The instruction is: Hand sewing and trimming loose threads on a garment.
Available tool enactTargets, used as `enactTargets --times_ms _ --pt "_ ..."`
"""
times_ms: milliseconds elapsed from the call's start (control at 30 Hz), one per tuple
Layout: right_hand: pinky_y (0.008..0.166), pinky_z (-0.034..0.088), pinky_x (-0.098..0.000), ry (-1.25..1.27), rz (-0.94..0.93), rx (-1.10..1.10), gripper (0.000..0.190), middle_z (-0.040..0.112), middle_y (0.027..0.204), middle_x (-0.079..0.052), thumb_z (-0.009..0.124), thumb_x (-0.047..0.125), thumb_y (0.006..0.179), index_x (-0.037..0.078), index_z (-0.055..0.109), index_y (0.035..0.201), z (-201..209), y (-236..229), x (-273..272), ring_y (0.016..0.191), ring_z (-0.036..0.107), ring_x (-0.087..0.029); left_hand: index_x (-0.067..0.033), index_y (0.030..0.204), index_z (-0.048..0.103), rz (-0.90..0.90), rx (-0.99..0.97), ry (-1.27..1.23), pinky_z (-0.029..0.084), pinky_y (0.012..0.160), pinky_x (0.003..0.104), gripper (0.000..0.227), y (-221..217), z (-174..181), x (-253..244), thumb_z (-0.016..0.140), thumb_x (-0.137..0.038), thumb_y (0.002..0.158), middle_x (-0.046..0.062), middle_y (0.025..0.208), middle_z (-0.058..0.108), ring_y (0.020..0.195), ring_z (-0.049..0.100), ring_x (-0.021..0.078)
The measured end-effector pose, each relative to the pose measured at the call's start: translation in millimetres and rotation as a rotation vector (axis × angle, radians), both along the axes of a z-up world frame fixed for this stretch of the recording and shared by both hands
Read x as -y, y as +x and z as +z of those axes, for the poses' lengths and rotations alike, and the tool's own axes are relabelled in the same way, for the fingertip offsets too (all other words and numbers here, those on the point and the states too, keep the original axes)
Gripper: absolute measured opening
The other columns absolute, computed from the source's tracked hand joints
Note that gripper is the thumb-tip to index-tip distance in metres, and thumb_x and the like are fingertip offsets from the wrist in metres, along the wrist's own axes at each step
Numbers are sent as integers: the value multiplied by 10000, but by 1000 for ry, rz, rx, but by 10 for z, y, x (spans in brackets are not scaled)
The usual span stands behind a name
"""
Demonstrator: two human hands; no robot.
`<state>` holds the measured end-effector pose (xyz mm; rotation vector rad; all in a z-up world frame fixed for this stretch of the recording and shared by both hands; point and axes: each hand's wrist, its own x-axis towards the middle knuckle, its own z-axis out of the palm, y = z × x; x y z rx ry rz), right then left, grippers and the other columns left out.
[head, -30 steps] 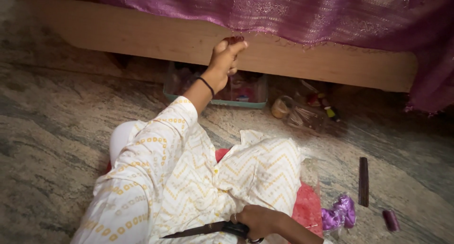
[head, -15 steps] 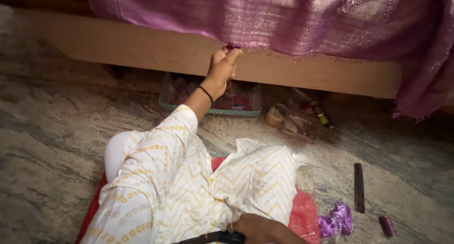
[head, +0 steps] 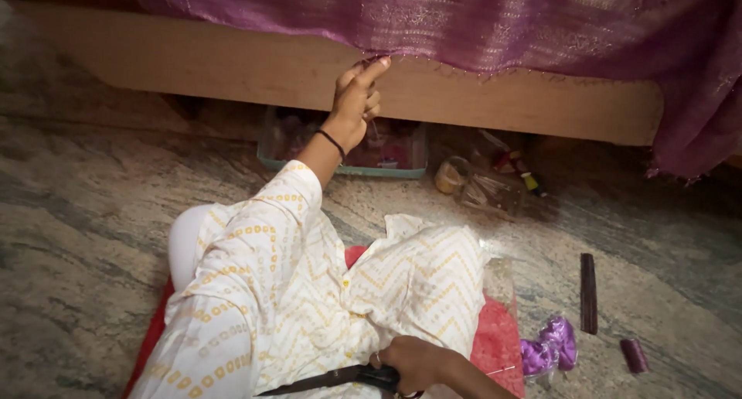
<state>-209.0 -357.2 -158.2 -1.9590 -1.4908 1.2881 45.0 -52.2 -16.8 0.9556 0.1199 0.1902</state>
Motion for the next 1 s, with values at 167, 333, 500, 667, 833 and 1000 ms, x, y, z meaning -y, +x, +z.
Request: enactTargets --times_ms 167,333,500,667,833,1000 --pt "762 519 -482 19 3 -9 493 685 816 -178 791 162 671 112 679 1149 44 9 -24 858 666 -405 -138 905 607 44 -9 -31 191 392 249 182 26 12 29 783 -185 904 -114 605 367 419 257 17" --pt "759 519 -477 28 -10 -12 439 690 804 -170 782 159 698 111 682 1123 68 8 -15 846 673 -395 -135 903 613 40 -6 29 202 395 245 173 12 -15 34 781 -176 901 -112 605 387 422 268 16" --pt "752 522 -471 42 -16 -19 401 695 797 -157 765 148 704 116 688 1096 50 -4 -10 841 681 -383 -147 883 577 36 57 21 219 408 245 184 69 -134 15 756 -157 925 -107 631 409 433 282 18" --pt "778 516 -479 34 -4 0 371 700 829 -163 800 176 715 107 689 1063 77 6 -14 890 671 -391 -63 1049 688 225 246 589 426 597 213 126 322 -577 -13 687 -180 1098 -91 814 648 686 499 -7" --pt "810 526 -476 -23 -14 -14 415 702 887 -180 760 129 707 122 708 1119 214 -12 -33 936 661 -393 -73 1084 674 168 116 527 330 468 225 183 -60 21 191 698 -221 978 -96 712 551 551 426 27" --pt "855 537 -476 -95 12 84 321 707 1001 -213 697 69 829 90 734 1147 40 -177 -69 1006 663 -397 -98 1038 632 18 -46 164 248 384 216 298 13 76 217 752 -342 917 -117 598 379 421 306 19"
